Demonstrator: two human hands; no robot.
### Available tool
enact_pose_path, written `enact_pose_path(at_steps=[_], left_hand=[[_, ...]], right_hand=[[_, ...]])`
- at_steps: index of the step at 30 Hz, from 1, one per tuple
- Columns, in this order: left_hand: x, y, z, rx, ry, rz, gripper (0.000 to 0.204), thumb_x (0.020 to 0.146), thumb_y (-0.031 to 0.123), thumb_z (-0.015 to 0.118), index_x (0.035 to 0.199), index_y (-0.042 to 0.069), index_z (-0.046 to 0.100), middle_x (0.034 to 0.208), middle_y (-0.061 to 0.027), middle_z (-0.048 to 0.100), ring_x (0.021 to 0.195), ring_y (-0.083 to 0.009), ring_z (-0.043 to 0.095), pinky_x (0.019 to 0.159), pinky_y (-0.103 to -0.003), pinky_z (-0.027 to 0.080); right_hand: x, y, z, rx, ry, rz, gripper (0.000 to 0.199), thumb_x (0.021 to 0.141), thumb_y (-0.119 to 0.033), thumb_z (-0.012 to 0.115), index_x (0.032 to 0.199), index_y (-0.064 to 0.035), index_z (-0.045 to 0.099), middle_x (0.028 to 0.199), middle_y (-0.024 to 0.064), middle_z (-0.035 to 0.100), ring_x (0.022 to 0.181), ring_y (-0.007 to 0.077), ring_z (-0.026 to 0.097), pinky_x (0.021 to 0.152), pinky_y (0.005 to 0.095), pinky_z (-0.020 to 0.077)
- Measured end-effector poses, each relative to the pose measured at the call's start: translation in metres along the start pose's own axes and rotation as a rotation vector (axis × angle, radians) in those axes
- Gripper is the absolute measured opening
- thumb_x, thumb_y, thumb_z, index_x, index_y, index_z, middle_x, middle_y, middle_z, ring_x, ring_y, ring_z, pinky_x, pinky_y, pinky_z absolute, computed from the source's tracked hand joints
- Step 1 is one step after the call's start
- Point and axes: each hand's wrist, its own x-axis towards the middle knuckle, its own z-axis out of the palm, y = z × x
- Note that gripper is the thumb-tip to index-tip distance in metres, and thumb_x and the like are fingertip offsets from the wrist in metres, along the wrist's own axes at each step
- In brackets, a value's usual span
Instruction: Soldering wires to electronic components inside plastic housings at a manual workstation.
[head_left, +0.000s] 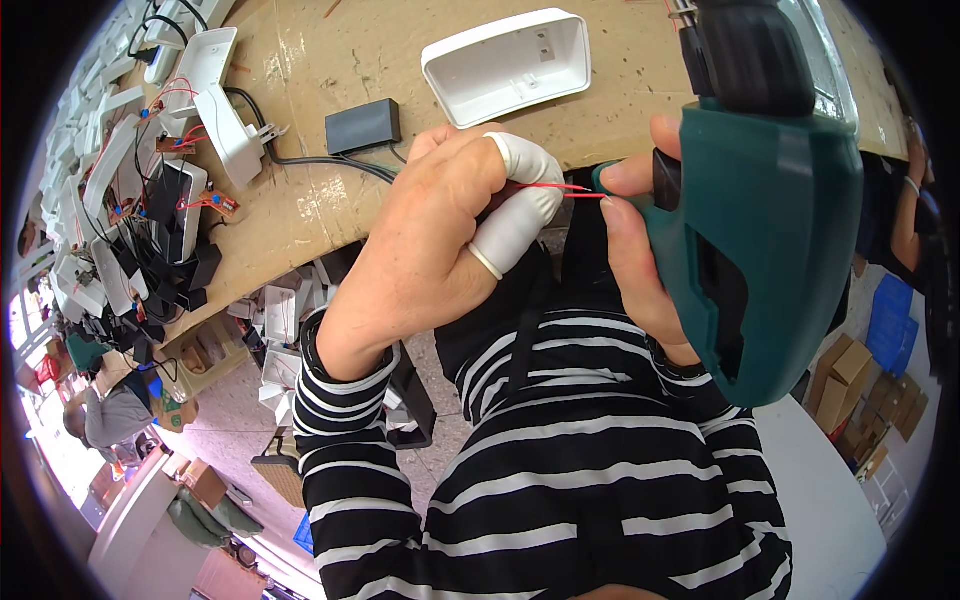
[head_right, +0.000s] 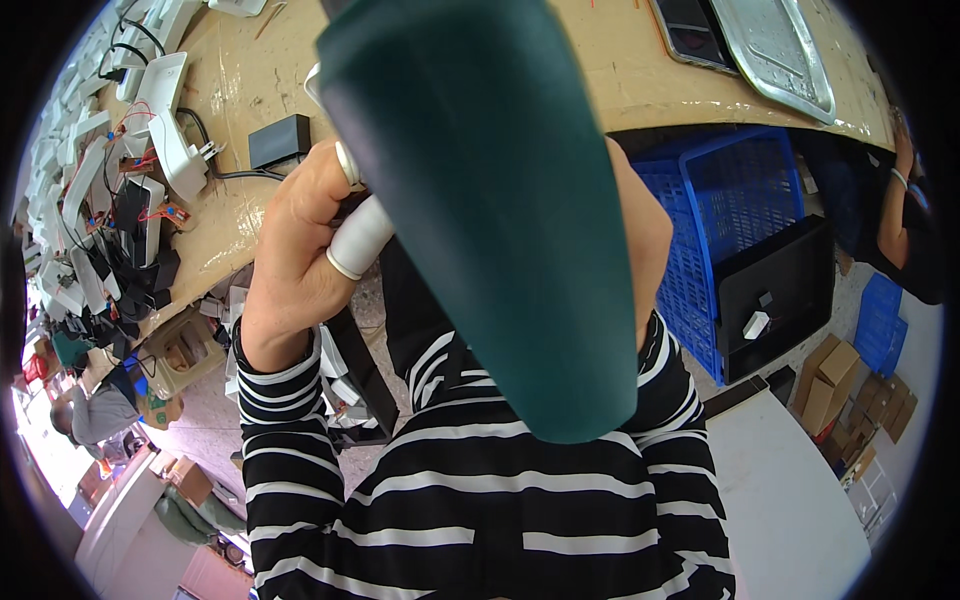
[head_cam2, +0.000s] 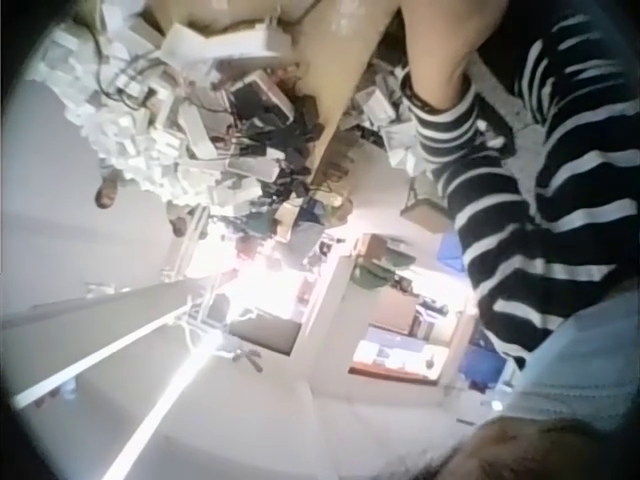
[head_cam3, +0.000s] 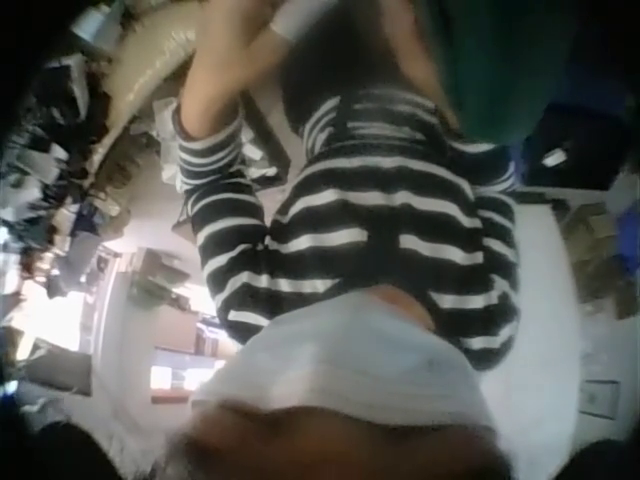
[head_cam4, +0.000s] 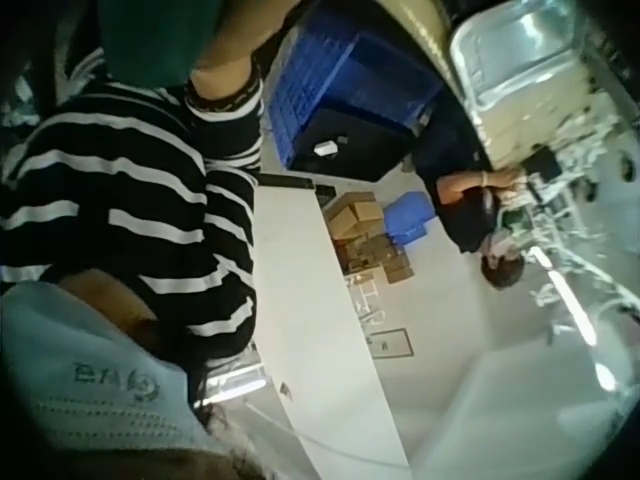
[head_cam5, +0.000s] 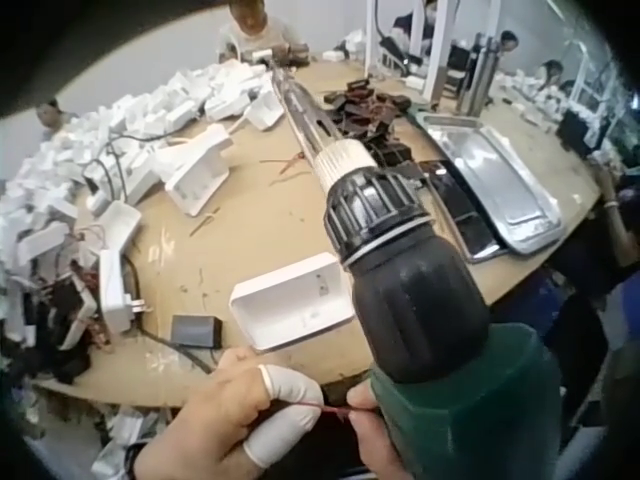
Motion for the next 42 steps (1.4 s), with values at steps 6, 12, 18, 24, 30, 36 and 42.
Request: enact_pose_path(at_steps=[6,12,18,24,30,36,42], left_hand=[[0.000,0.000,0.000,0.001,-0.016,0.024,0.008,0.075,0.008,0.058,0.082,0.006,0.054,0.071,-0.0070,0.054,0.070,-0.0242,0.052,0.071,-0.031,0.035],[-0.002,-0.001,-0.001,0.006,-0.013,-0.038,0.009,0.075,0.007,0.058,0.083,0.006,0.054,0.072,-0.0071,0.054,0.071,-0.0249,0.052,0.071,-0.032,0.036],[-0.003,-0.004,-0.001,0.031,0.022,-0.065,0.006,0.078,0.001,0.056,0.084,0.001,0.053,0.079,-0.0051,0.054,0.067,-0.0108,0.049,0.060,-0.021,0.040],[-0.002,-0.003,0.004,0.018,0.042,-0.046,0.008,0.077,0.000,0.057,0.085,0.001,0.054,0.078,-0.0055,0.054,0.068,-0.0114,0.050,0.061,-0.021,0.040],[0.000,-0.003,0.005,0.038,0.010,0.014,0.009,0.077,0.001,0.058,0.085,0.000,0.054,0.078,-0.0058,0.054,0.070,-0.0131,0.051,0.063,-0.022,0.041],[0.000,-0.004,0.005,0.080,0.012,0.067,0.011,0.074,0.000,0.060,0.085,0.001,0.057,0.077,-0.0063,0.054,0.068,-0.0149,0.051,0.061,-0.023,0.040],[0.005,-0.007,0.001,0.166,0.015,0.184,0.012,0.070,0.000,0.064,0.081,0.001,0.060,0.073,-0.0065,0.056,0.064,-0.0135,0.051,0.057,-0.022,0.039]], right_hand=[[0.001,-0.001,-0.002,0.020,-0.001,-0.035,0.027,0.073,-0.007,0.062,0.098,0.0008,0.056,0.080,0.0088,0.059,0.068,0.0181,0.059,0.060,0.0250,0.0470],[0.007,-0.003,0.003,-0.230,-0.158,-0.148,0.039,0.071,0.006,0.056,0.108,0.0064,0.045,0.074,0.0082,0.056,0.067,0.0116,0.054,0.065,0.0224,0.0432],[0.009,0.005,0.005,0.270,0.027,-0.090,0.043,0.070,0.009,0.055,0.111,0.0061,0.043,0.093,0.0141,0.056,0.071,0.0141,0.057,0.067,0.0233,0.0457],[0.007,0.007,-0.001,0.007,-0.160,-0.193,0.048,0.070,0.011,0.054,0.115,0.0027,0.041,0.113,0.0149,0.048,0.081,0.0155,0.058,0.071,0.0242,0.0476],[0.006,0.005,0.003,-0.112,-0.137,-0.178,0.046,0.072,0.011,0.055,0.115,0.0009,0.042,0.114,0.0126,0.048,0.080,0.0128,0.057,0.069,0.0224,0.0475],[0.009,0.007,0.006,0.025,-0.117,-0.150,0.042,0.072,0.011,0.055,0.112,0.0023,0.044,0.108,0.0131,0.052,0.074,0.0114,0.056,0.066,0.0212,0.0467],[0.013,0.010,0.007,0.198,-0.089,-0.163,0.041,0.070,0.010,0.057,0.109,0.0061,0.045,0.100,0.0157,0.056,0.067,0.0124,0.057,0.062,0.0222,0.0469]])
